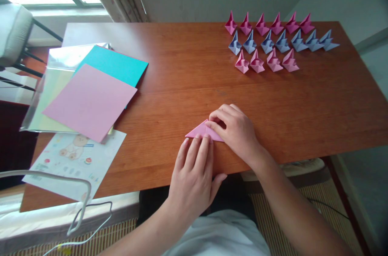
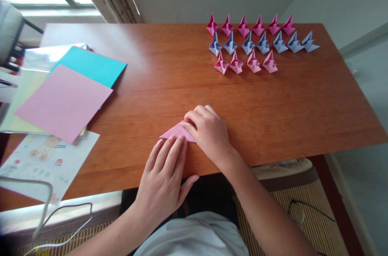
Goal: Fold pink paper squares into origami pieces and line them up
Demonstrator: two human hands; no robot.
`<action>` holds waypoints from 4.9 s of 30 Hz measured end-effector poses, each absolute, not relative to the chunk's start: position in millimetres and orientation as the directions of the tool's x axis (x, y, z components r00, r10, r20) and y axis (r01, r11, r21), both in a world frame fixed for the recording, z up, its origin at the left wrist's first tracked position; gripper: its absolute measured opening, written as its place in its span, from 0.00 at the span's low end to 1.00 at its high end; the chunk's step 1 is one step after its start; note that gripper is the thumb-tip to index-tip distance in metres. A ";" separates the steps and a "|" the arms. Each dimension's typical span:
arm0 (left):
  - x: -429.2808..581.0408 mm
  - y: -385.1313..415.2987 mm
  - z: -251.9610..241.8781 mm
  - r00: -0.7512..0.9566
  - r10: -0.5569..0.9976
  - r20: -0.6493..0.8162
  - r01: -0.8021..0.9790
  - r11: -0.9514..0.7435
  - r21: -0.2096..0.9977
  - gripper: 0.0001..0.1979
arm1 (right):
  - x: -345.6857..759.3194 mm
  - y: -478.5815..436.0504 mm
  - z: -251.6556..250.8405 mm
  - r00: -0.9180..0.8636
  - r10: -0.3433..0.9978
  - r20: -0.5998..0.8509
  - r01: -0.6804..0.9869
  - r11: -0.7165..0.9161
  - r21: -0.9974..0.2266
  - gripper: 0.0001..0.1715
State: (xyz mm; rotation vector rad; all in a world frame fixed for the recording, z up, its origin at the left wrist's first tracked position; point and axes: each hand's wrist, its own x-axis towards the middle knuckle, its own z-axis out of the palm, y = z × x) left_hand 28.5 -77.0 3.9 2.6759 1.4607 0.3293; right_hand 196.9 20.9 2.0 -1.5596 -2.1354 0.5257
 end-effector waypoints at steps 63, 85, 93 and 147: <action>10.6 -56.4 7.7 0.573 0.795 0.198 0.789 -0.601 0.130 0.36 | 190.8 11.2 5.5 -0.252 0.961 0.114 0.814 0.274 -0.512 0.06; 40.5 -60.4 29.8 0.566 0.824 -0.027 0.825 -0.565 0.028 0.66 | 199.4 20.1 6.3 -0.275 0.955 0.107 0.741 0.282 -0.609 0.08; 14.2 -18.9 24.5 0.577 0.798 0.172 0.807 -0.590 0.028 0.20 | 208.7 15.5 -1.2 -0.078 0.981 0.177 0.513 0.192 -0.837 0.09; 12.7 -7.7 13.3 0.258 0.962 -0.090 -0.054 0.107 0.993 0.16 | 168.2 -25.2 22.1 -0.087 0.951 0.295 0.619 0.284 -0.732 0.22</action>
